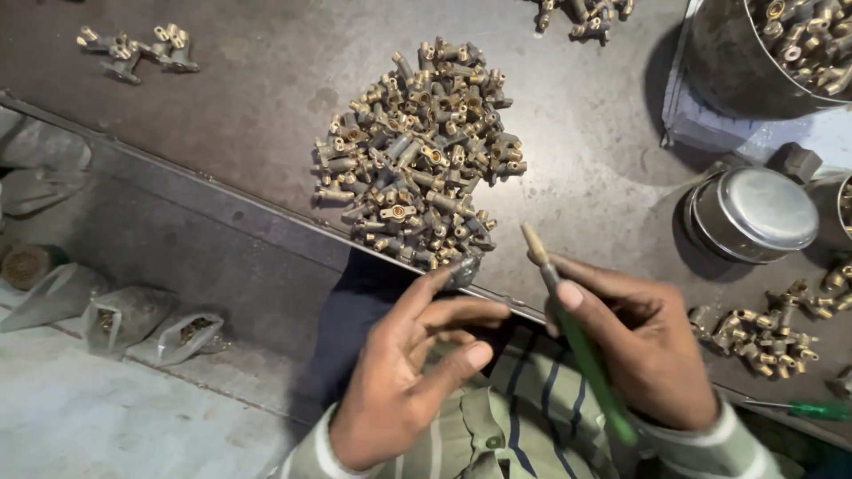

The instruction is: Assembling small metal fittings using a handheld powered tool at a workbench.

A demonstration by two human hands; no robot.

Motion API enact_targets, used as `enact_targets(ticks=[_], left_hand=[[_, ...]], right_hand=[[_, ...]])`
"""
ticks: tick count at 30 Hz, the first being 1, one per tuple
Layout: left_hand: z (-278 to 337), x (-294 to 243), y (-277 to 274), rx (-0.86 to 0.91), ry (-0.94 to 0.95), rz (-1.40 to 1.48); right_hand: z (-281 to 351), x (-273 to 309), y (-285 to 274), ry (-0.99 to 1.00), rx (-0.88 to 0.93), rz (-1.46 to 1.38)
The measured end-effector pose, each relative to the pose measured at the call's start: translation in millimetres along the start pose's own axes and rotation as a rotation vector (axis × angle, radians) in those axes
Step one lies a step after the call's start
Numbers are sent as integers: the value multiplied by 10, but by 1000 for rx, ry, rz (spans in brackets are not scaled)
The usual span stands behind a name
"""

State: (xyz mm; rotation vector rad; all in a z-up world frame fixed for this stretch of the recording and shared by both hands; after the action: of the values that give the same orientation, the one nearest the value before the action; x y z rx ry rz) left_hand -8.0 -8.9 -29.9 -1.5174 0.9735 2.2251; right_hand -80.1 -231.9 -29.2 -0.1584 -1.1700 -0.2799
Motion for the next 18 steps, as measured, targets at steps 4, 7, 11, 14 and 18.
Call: enact_targets(ticks=[4,7,11,14,18], left_hand=[[-5,-184,-22,-36,135,-361],[-12,-289,15,-95,387,-702],[-72,-340,62,-43,386,-767],[-93,-337,71,-31,385,-803],[-92,-316,38,-42,422,-868]], right_hand=[[72,83,-48,62,26,104],[111,126,4,90,69,153],[117,97,-8,110,83,94],[112,113,-9,121,96,68],[99,130,-22,121,100,30]])
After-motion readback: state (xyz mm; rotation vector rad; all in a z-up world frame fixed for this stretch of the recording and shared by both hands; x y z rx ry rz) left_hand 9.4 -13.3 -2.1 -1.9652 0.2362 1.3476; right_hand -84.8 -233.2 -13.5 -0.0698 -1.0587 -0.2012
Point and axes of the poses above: each hand's wrist, its own z-axis away from the middle knuckle, its own y-axis out of the palm, x = y × z, the point moved 2 cm from there along -z, towards the middle knuckle, and after that the axes turned 1 degree about -y, right-handed, at the moved point
